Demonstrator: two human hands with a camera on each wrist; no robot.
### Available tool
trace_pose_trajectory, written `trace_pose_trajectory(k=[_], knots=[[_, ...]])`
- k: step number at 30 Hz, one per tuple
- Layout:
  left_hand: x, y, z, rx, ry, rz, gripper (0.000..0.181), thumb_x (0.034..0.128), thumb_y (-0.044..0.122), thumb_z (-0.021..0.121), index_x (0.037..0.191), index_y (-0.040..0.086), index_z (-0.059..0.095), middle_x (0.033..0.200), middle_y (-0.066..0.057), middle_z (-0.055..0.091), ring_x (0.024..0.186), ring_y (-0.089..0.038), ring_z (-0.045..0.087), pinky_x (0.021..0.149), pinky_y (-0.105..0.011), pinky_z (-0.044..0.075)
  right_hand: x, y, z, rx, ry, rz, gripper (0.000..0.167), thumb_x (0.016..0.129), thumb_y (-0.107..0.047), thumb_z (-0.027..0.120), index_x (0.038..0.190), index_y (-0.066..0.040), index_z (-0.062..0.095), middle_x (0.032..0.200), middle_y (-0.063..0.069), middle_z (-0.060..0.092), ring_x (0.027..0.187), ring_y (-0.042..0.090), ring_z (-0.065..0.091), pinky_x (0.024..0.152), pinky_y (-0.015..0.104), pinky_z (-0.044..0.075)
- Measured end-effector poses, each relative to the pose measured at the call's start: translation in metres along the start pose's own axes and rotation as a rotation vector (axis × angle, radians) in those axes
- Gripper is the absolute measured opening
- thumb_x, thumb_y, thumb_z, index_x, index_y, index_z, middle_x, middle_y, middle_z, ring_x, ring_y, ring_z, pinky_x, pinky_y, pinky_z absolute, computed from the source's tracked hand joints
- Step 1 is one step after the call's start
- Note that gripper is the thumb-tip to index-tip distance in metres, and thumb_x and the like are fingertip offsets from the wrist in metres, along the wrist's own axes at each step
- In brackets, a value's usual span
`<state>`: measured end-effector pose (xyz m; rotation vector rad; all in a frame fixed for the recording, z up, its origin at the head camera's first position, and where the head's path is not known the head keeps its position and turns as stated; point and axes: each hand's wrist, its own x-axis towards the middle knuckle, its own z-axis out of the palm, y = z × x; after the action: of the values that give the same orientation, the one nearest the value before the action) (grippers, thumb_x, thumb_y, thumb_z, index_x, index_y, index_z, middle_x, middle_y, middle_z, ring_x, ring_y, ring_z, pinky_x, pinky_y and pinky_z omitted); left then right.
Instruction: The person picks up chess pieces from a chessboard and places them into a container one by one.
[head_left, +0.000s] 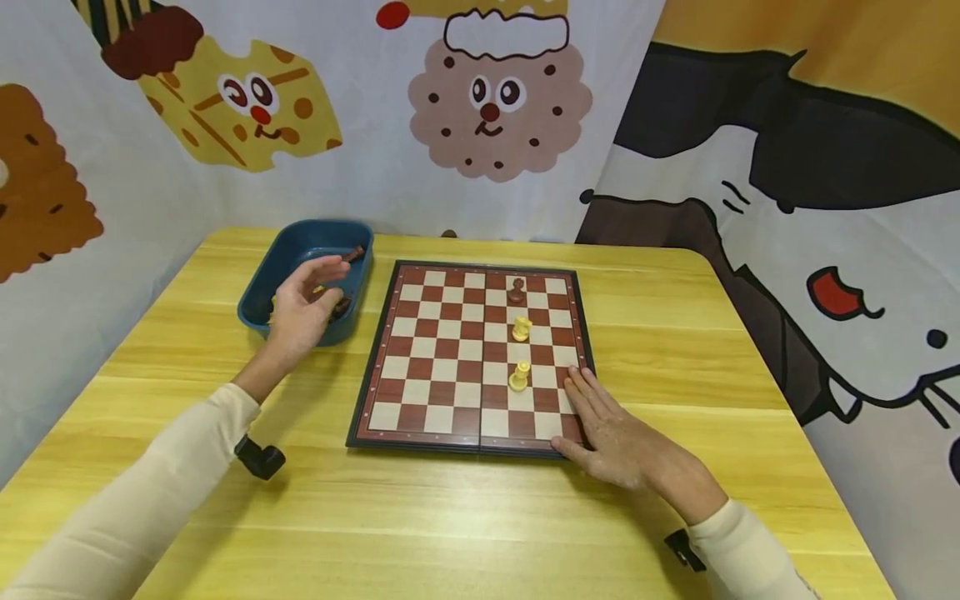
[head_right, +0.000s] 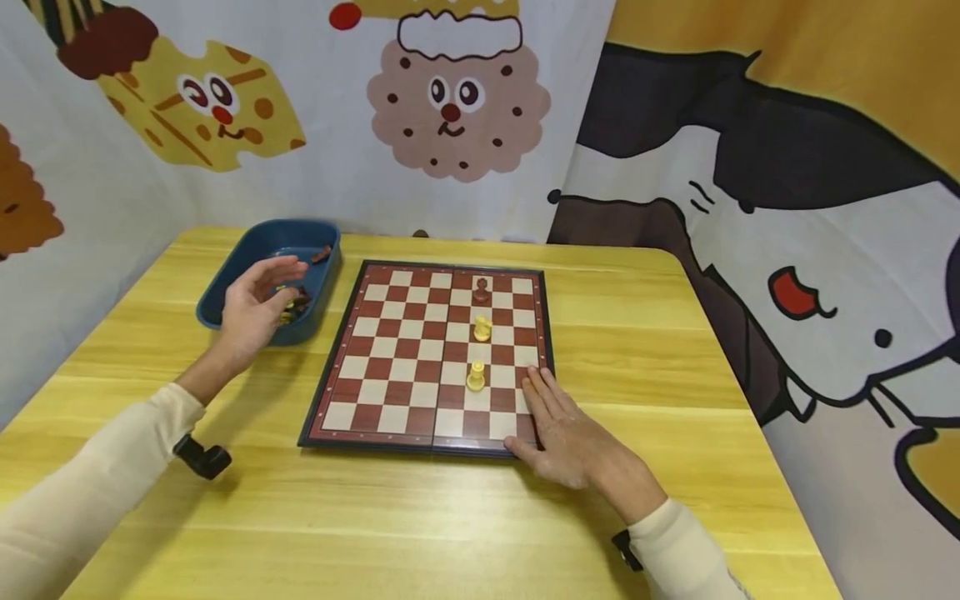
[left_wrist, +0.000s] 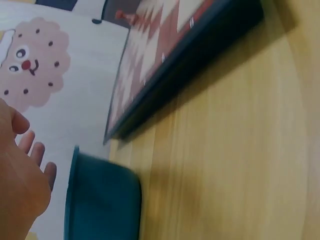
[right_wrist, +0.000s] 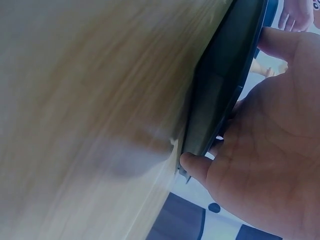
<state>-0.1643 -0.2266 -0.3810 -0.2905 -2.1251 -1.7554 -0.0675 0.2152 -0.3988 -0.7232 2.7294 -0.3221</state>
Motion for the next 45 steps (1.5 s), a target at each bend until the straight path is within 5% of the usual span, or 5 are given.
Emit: trace_pose_trajectory(k=[7,15,25,30,45], knots=[[-0.008,0.009,0.020,-0.065,-0.069,0.046,0.035,0.0986,-0.012,0.055,0.133,-0.006,0.060,0.128,-0.026,0.061,0.117,-0.025,0.058,0.092,-0.026,0.047,0.001,-0.002,-0.004,0.005,-0.005,-0.001,0.091,0.104,-0.059,0.042,0.161,0.002,0.008,0.168,0.018,0.000,0.154,0.034,-0.003,0.120,0.052,0.018],[-0.017,0.013,0.053,-0.196,-0.195,0.018,0.034,0.0998,-0.012,0.055,0.133,-0.011,0.056,0.129,-0.028,0.058,0.118,-0.033,0.056,0.094,-0.029,0.050,0.000,-0.003,-0.003,0.006,-0.013,0.001,0.091,0.104,-0.058,0.045,0.161,0.003,0.010,0.168,0.019,0.001,0.154,0.034,-0.002,0.120,0.053,0.019],[-0.037,0.020,0.113,-0.299,-0.484,-0.201,0.037,0.0991,-0.010,0.056,0.136,-0.010,0.055,0.134,-0.028,0.058,0.125,-0.047,0.053,0.101,-0.044,0.050,0.001,-0.003,-0.002,0.004,-0.021,0.002,0.092,0.104,-0.059,0.044,0.161,0.003,0.009,0.168,0.018,0.000,0.154,0.034,-0.003,0.120,0.053,0.019],[-0.039,0.022,0.135,-0.368,-0.561,-0.261,0.036,0.1003,-0.010,0.054,0.136,-0.014,0.053,0.132,-0.027,0.061,0.125,-0.045,0.055,0.104,-0.046,0.047,0.001,-0.003,-0.002,-0.006,-0.022,-0.004,0.091,0.104,-0.058,0.044,0.161,0.005,0.009,0.168,0.020,0.001,0.154,0.034,-0.003,0.120,0.052,0.018],[-0.045,0.023,0.178,-0.264,-0.739,-0.315,0.036,0.0968,-0.009,0.060,0.133,-0.008,0.061,0.132,-0.013,0.065,0.118,-0.024,0.061,0.096,-0.035,0.054,0.002,-0.002,-0.004,0.000,-0.040,0.007,0.091,0.104,-0.059,0.043,0.161,0.002,0.007,0.168,0.018,0.000,0.154,0.032,-0.004,0.121,0.053,0.018]])
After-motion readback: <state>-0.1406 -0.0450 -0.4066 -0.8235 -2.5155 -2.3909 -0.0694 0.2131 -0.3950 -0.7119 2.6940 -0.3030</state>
